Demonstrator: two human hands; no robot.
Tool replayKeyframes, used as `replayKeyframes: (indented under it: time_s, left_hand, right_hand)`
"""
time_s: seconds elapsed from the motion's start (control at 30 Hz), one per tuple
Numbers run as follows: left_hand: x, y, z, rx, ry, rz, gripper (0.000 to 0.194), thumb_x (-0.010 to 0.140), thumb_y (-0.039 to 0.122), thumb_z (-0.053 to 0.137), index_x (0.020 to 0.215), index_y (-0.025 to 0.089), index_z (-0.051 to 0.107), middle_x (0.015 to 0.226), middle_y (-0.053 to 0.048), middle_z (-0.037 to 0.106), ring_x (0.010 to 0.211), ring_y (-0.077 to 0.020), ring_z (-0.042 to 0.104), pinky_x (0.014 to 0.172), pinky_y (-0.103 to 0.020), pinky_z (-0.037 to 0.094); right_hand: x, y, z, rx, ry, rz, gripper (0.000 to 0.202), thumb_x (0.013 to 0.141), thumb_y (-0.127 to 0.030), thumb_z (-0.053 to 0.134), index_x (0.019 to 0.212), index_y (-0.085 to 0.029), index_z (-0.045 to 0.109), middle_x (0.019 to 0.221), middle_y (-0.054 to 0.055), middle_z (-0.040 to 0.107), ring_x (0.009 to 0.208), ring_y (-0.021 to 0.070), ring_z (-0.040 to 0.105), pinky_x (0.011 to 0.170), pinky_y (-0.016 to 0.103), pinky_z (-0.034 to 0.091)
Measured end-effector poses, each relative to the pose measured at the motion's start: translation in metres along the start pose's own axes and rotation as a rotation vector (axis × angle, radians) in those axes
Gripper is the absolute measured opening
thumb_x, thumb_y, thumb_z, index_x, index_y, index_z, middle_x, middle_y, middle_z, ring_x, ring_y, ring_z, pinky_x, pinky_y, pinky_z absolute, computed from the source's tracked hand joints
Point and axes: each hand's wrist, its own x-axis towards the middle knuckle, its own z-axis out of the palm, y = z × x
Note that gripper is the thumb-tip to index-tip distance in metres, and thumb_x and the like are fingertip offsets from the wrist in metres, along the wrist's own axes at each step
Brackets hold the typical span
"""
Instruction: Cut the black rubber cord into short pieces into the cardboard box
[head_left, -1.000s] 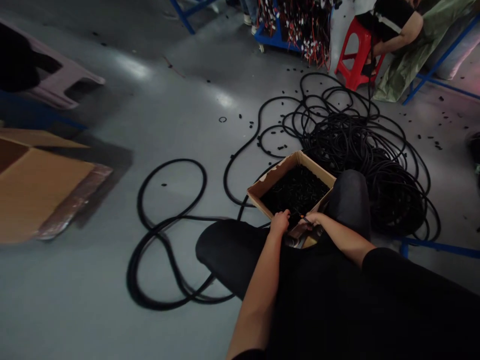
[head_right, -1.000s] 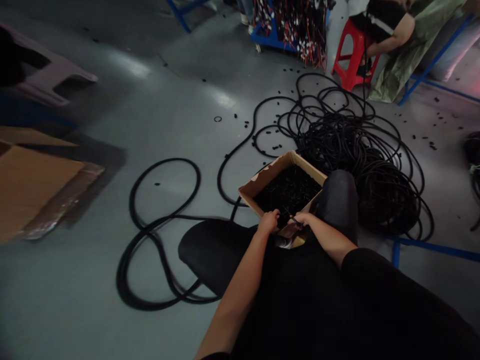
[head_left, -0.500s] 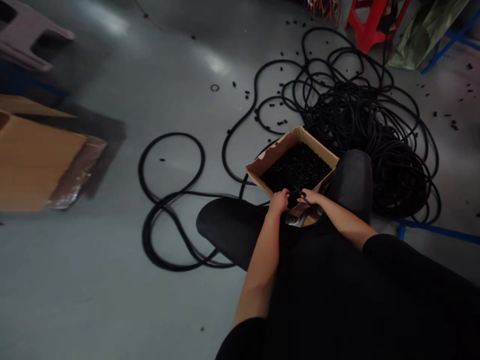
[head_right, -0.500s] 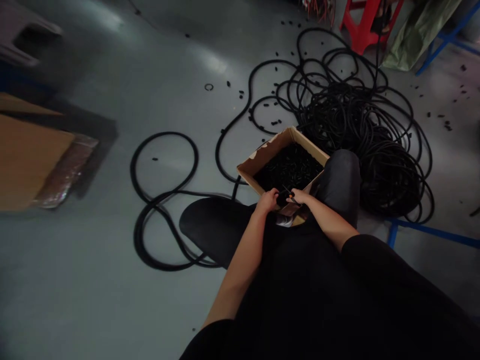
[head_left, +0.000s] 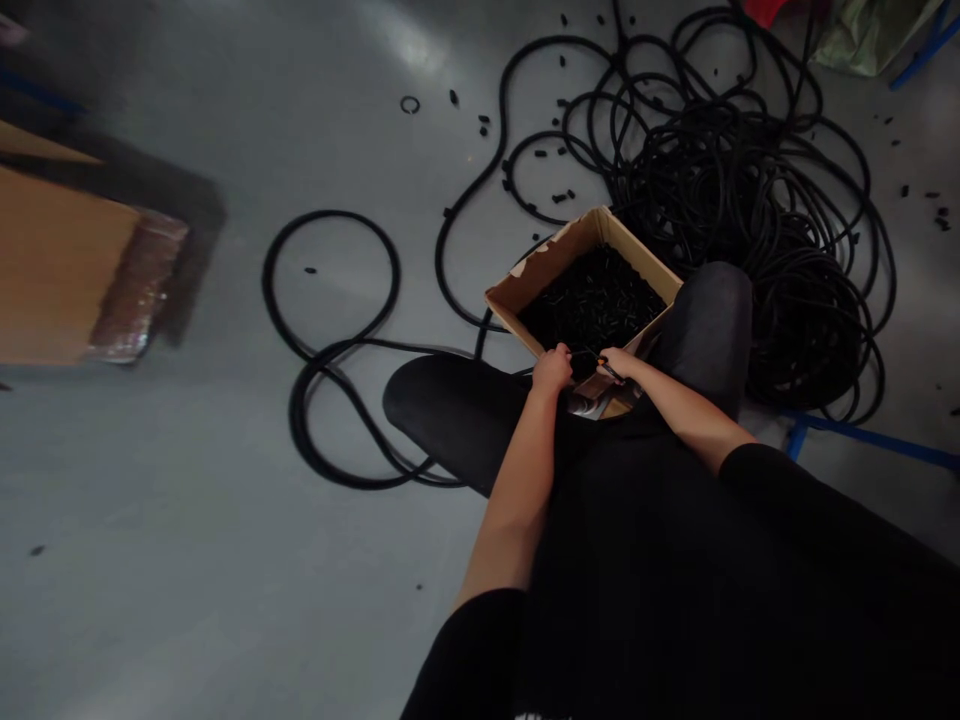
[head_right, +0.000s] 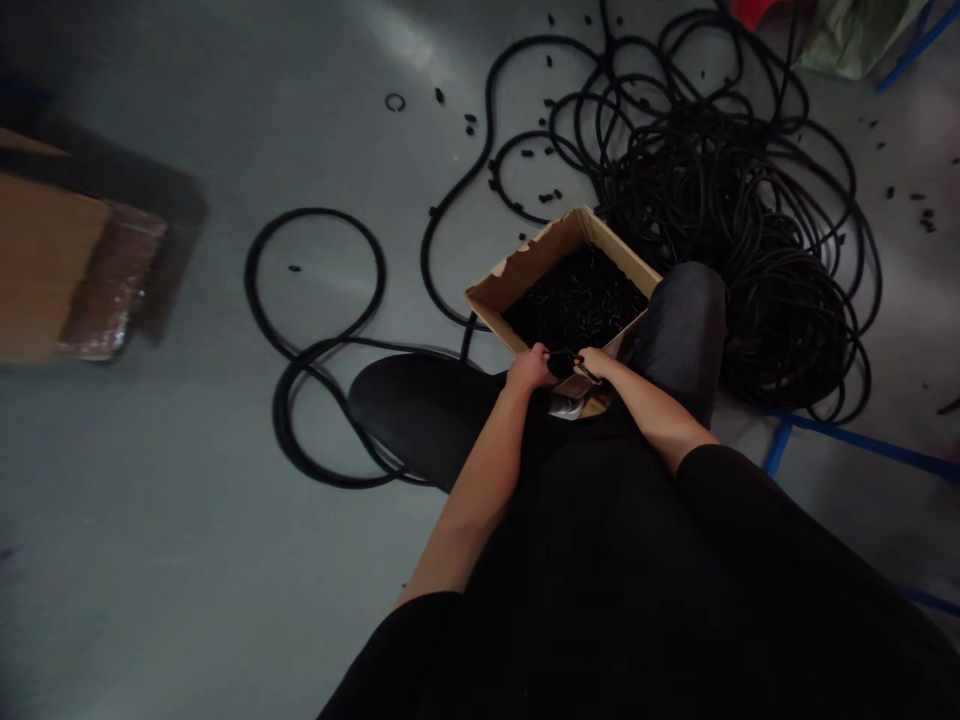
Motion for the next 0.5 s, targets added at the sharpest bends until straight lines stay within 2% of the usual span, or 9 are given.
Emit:
replayKeyframes:
  time_s: [0.13, 0.3, 0.5]
  left_hand:
    - [-0.003, 0.002, -0.003, -0.038, 0.010, -0.026, 0.040, 0.127, 0.023, 0.047, 0.157, 0.009, 0.069, 0.156, -0.032, 0.078, 0.152, -0.0398, 0.072, 0.124, -0.047, 0.055]
    - [-0.002, 0.002, -0.004, -0.108, 0.049, -0.055, 0.043, 0.128, 0.023, 0.045, 0.162, 0.008, 0.066, 0.158, -0.033, 0.078, 0.154, -0.0382, 0.074, 0.125, -0.046, 0.055]
    - [0.005, -0.001, -0.002, -0.183, 0.108, -0.099, 0.044, 0.128, 0.024, 0.041, 0.161, 0.010, 0.067, 0.164, -0.031, 0.077, 0.155, -0.0379, 0.075, 0.127, -0.046, 0.057]
  right_hand:
    - [0.004, 0.004, 0.001, -0.088, -0.002, -0.036, 0.021, 0.107, -0.003, 0.074, 0.093, -0.017, 0.067, 0.056, -0.005, 0.058, 0.052, 0.0133, 0.059, 0.063, 0.022, 0.045]
    - [0.010, 0.008, 0.003, -0.116, -0.018, -0.075, 0.023, 0.105, -0.001, 0.073, 0.093, -0.018, 0.064, 0.058, -0.006, 0.057, 0.055, 0.0124, 0.058, 0.063, 0.021, 0.042]
    - [0.020, 0.011, 0.011, -0.052, -0.062, -0.178, 0.029, 0.094, 0.001, 0.072, 0.092, -0.023, 0.056, 0.068, -0.008, 0.058, 0.066, 0.0126, 0.056, 0.062, 0.019, 0.040]
